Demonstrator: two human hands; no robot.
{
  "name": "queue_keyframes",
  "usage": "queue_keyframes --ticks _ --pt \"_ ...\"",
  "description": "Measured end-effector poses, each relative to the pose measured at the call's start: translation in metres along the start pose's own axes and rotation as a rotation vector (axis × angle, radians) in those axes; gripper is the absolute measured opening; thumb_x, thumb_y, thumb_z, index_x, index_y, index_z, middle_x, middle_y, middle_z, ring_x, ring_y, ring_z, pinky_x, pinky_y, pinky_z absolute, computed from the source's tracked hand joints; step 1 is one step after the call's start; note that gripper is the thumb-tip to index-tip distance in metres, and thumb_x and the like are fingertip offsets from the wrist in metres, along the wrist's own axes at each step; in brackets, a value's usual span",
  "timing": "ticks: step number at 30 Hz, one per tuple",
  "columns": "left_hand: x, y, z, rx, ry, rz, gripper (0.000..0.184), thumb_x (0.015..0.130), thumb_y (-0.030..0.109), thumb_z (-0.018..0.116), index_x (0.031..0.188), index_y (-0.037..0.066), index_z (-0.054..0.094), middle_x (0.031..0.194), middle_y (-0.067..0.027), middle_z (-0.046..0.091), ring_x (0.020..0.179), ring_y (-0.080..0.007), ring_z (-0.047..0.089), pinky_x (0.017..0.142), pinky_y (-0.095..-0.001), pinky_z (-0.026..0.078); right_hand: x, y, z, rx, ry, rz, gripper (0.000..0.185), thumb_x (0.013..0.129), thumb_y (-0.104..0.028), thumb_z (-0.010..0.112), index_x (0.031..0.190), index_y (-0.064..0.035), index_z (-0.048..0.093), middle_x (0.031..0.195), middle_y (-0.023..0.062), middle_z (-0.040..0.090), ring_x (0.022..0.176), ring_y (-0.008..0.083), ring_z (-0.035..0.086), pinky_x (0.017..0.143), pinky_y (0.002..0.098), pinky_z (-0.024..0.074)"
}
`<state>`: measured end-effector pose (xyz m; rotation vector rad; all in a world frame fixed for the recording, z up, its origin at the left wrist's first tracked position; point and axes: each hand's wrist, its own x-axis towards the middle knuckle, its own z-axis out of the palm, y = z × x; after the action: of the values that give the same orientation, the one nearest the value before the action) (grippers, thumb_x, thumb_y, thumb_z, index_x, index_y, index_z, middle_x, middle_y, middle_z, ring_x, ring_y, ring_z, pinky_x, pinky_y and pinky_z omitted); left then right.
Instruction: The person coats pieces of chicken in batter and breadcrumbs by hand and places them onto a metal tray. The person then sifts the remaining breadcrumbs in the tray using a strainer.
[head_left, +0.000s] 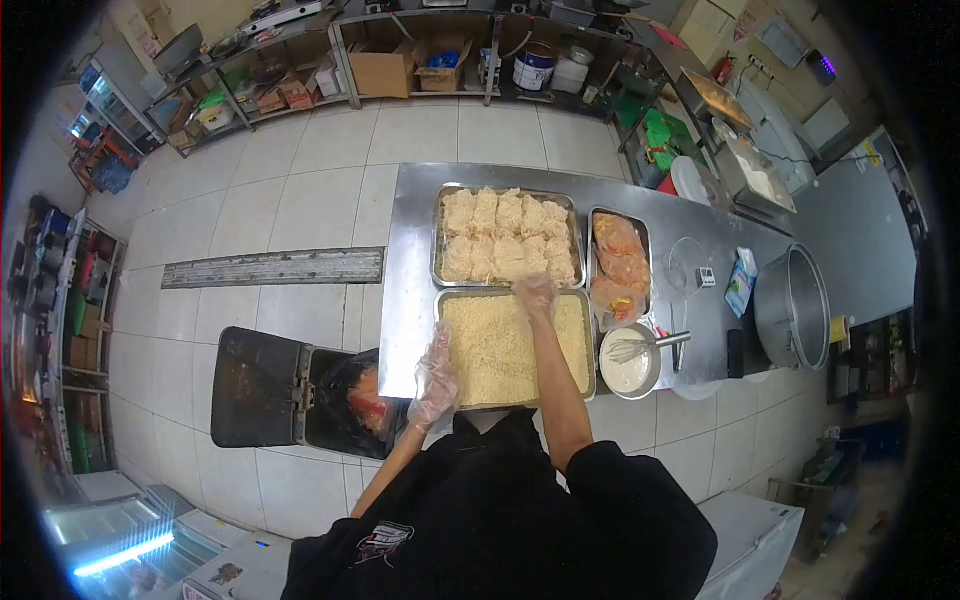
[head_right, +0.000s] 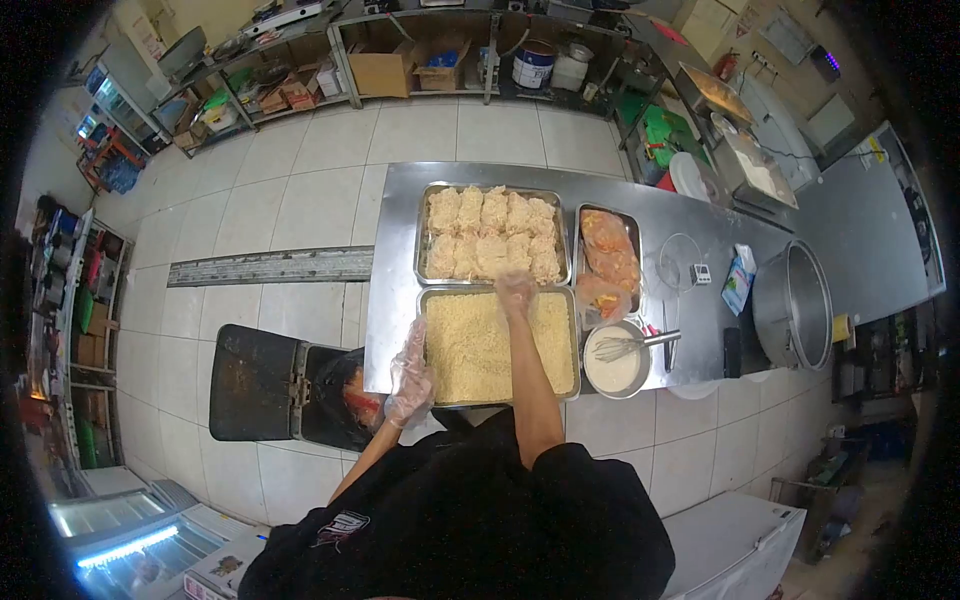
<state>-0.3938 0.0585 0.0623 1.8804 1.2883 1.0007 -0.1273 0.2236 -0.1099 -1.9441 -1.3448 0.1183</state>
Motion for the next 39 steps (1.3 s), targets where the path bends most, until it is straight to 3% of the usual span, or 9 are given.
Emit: queue_keyframes --ticks 5,12,18,26,30,33,35,38,39 --pt "0.045 0.017 0.026 0.101 -0.048 -0.08 0.072 0.078 0.005 0.04 0.146 0.003 0.018 0.149 -0.0201 0.022 0.138 -0.0345 0.022 0.114 -0.0396 0.019 -0.063 -0.015 -0.105 -0.044 -0.097 -0.067 0.011 0.082 -0.015 0.057 0.086 -0.0045 0.06 0.078 0.0168 0.064 0.074 0.0337 0.062 0.067 0.0441 0.0473" --pt "0.183 -0.096 0.192 0.46 0.056 0.386 0.074 0.079 0.021 0.046 0.141 -0.009 0.021 0.148 -0.0239 0.022 0.139 -0.0363 0.019 0.115 -0.0411 0.013 -0.026 0.018 -0.255 -0.015 0.173 -0.033 0.019 0.088 -0.019 0.051 0.085 -0.002 0.06 0.081 0.0193 0.062 0.079 0.0373 0.06 0.072 0.0471 0.0445" --pt "0.188 -0.055 0.186 0.683 -0.265 0.153 0.078 0.082 0.039 0.049 0.137 -0.011 0.028 0.146 -0.0279 0.026 0.137 -0.0357 0.025 0.113 -0.0404 0.019 0.003 0.18 -0.17 -0.193 -0.061 -0.37 0.027 0.093 -0.021 0.041 0.096 -0.0059 0.063 0.088 0.0177 0.064 0.086 0.0338 0.061 0.075 0.0424 0.0471" --pt "0.08 0.047 0.182 0.454 -0.047 -0.079 0.058 0.099 0.032 0.032 0.144 -0.001 0.019 0.151 -0.0174 0.018 0.14 -0.0269 0.019 0.115 -0.0354 0.014 0.078 0.19 -0.149 0.167 -0.317 0.063 0.035 0.089 -0.031 0.047 0.107 -0.0044 0.061 0.104 0.0168 0.061 0.097 0.0336 0.059 0.087 0.0428 0.0447" --pt "0.011 0.08 0.232 -0.452 0.078 -0.236 0.059 0.099 0.033 0.031 0.146 0.002 0.015 0.153 -0.0172 0.013 0.141 -0.0264 0.016 0.114 -0.0342 0.013 0.08 0.202 -0.158 0.177 -0.394 0.024 0.043 0.087 -0.036 0.05 0.113 -0.0037 0.06 0.112 0.0164 0.06 0.103 0.0336 0.057 0.093 0.0429 0.0435" --pt "0.001 0.154 0.247 -0.12 -0.231 -0.625 0.055 0.099 0.03 0.026 0.148 0.008 0.013 0.154 -0.0117 0.012 0.141 -0.0256 0.018 0.114 -0.0358 0.014 0.086 0.216 -0.164 0.063 -0.529 -0.166 0.044 0.086 -0.039 0.052 0.112 -0.0033 0.06 0.112 0.0164 0.06 0.104 0.0326 0.057 0.095 0.0433 0.0427" --pt "-0.01 0.152 0.276 -0.485 -0.011 -0.375 0.052 0.099 0.028 0.022 0.148 0.012 0.014 0.154 -0.0066 0.014 0.14 -0.0242 0.022 0.114 -0.0358 0.017 0.09 0.218 -0.17 -0.036 -0.634 -0.316 0.045 0.087 -0.041 0.053 0.109 -0.0032 0.061 0.111 0.0165 0.06 0.104 0.0317 0.057 0.094 0.0436 0.0423" --pt "-0.008 0.168 0.295 -0.517 0.068 -0.247 0.051 0.099 0.027 0.024 0.147 0.013 0.016 0.154 -0.0046 0.016 0.139 -0.0236 0.025 0.114 -0.038 0.017 0.098 0.175 -0.222 -0.242 0.038 -0.791 0.043 0.085 -0.041 0.059 0.105 -0.0035 0.063 0.099 0.0159 0.064 0.087 0.0297 0.061 0.079 0.0411 0.0476" --pt "0.001 0.176 0.296 -0.471 0.071 -0.225 0.051 0.099 0.026 0.026 0.147 0.013 0.017 0.154 -0.0045 0.016 0.138 -0.0235 0.026 0.114 -0.0391 0.017 0.113 0.157 -0.24 -0.072 -0.385 -0.518 0.044 0.084 -0.041 0.062 0.106 -0.0034 0.062 0.092 0.0157 0.064 0.077 0.0283 0.06 0.07 0.0411 0.0471"
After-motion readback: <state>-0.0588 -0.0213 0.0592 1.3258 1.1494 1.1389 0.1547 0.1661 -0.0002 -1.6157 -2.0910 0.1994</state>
